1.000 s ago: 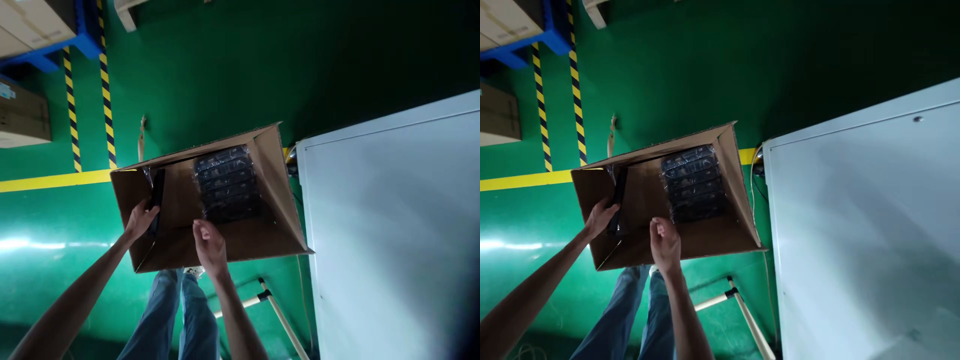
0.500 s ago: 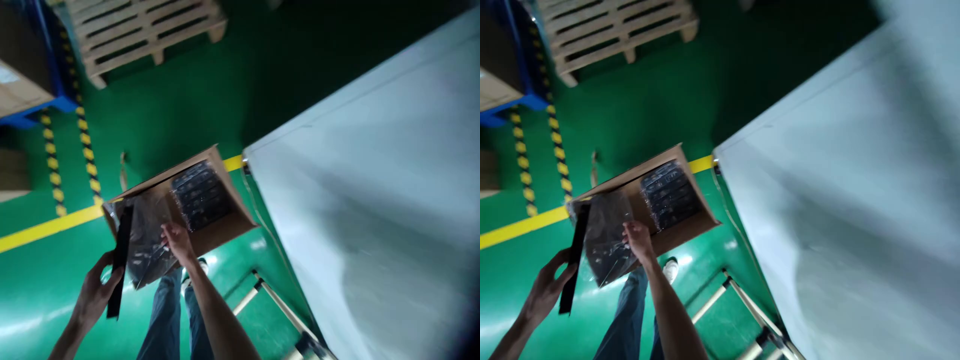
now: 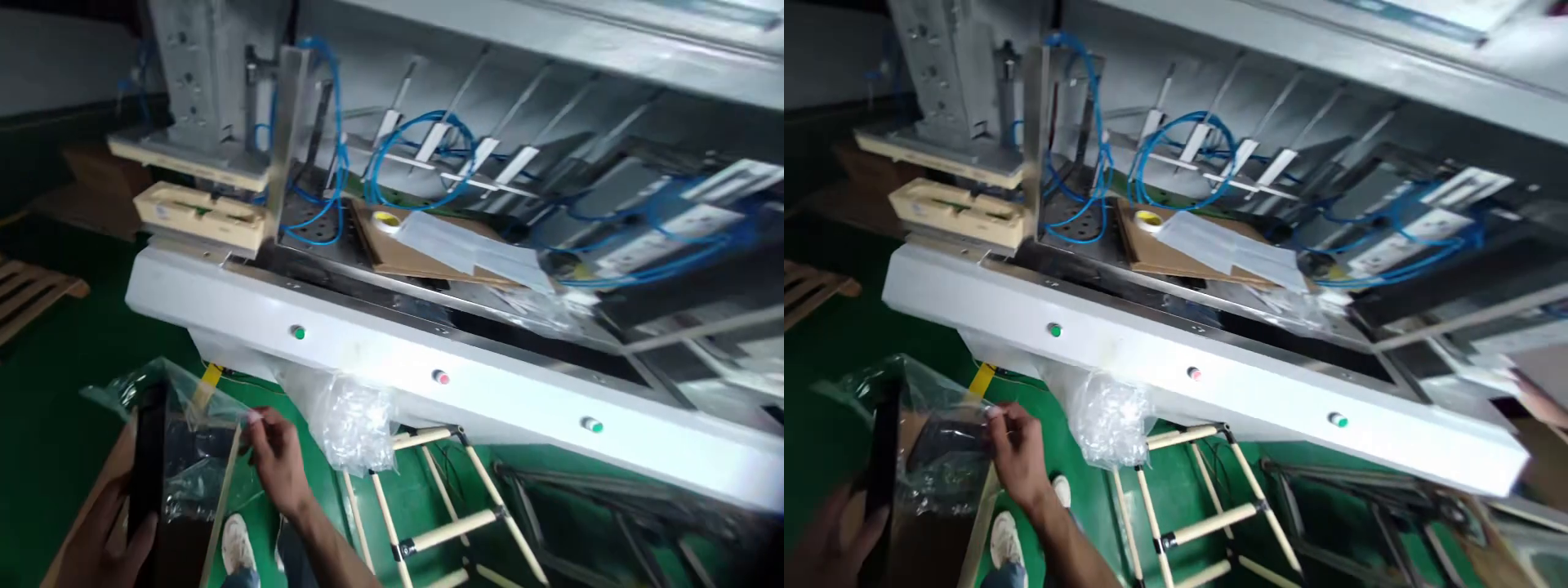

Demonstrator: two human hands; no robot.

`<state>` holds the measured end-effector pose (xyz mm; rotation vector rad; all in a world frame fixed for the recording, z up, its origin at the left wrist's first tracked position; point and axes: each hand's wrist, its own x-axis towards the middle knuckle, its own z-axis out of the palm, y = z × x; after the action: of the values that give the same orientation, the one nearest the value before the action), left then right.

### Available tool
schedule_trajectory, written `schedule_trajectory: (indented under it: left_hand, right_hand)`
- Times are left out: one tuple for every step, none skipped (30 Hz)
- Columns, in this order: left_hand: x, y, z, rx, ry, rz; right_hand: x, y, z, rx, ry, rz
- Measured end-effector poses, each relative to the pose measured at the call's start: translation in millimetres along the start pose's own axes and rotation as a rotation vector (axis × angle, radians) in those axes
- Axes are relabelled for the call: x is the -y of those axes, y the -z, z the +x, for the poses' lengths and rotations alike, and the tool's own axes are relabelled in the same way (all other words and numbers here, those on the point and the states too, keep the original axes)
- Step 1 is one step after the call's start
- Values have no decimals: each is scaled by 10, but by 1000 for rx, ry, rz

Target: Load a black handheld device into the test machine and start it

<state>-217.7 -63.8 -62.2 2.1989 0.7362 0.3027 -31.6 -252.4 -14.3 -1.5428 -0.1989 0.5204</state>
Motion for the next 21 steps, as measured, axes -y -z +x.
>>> schedule_trajectory:
  left_hand:
    - [-209, -21, 205, 36, -55, -11]
    - [-440, -58, 413, 89, -114, -22]
    - [-692, -111, 619, 160, -173, -29]
    - [-963, -181, 818, 202, -230, -26]
    - [-1248, -267, 1004, 260, -288, -17]
    - [-1542, -366, 1173, 301, -350, -6]
    - [-1837, -478, 1323, 311, -414, 0]
    - [-2127, -597, 1454, 366, -476, 20]
    - [-2404, -720, 1567, 398, -529, 37]
    - [-2663, -845, 1665, 426, -575, 57]
    - [-2900, -968, 1749, 458, -620, 82]
    - [-3113, -1086, 1824, 487, -660, 108]
    - [-3300, -1196, 1890, 519, -695, 135]
    - [-3461, -1297, 1951, 559, -722, 157]
    - [-3597, -1386, 2008, 609, -737, 175]
    - [-3711, -1462, 2065, 665, -734, 186]
    - [-3806, -1523, 2122, 726, -716, 189]
    - [-3887, -1570, 2183, 792, -689, 185]
    - [-3958, -1604, 2251, 853, -656, 168]
    - [-4021, -1625, 2324, 906, -619, 142]
    - [-4079, -1636, 2403, 946, -582, 108]
  right_hand:
    - [96, 177, 5, -75, -8, 65]
    - [176, 356, 14, -147, -5, 115]
    - [244, 535, 27, -212, 4, 151]
    - [302, 713, 43, -271, 13, 180]
    - [351, 889, 60, -327, 21, 207]
    - [393, 1060, 78, -381, 22, 237]
    - [426, 1221, 95, -433, 18, 273]
    - [450, 1369, 112, -487, 10, 316]
    - [464, 1500, 126, -542, 3, 364]
    - [469, 1614, 138, -597, -4, 415]
    - [465, 1708, 148, -648, -9, 465]
    - [455, 1785, 155, -696, -16, 513]
    - [438, 1847, 160, -737, -23, 559]
    - [419, 1897, 165, -773, -35, 600]
    - [397, 1940, 169, -803, -48, 635]
    - [374, 1979, 175, -829, -59, 662]
    - [352, 2016, 184, -856, -67, 682]
    - [330, 2053, 196, -887, -72, 697]
    - [311, 2091, 212, -918, -74, 709]
    - [295, 2127, 230, -949, -73, 717]
    - [283, 2159, 251, -977, -72, 722]
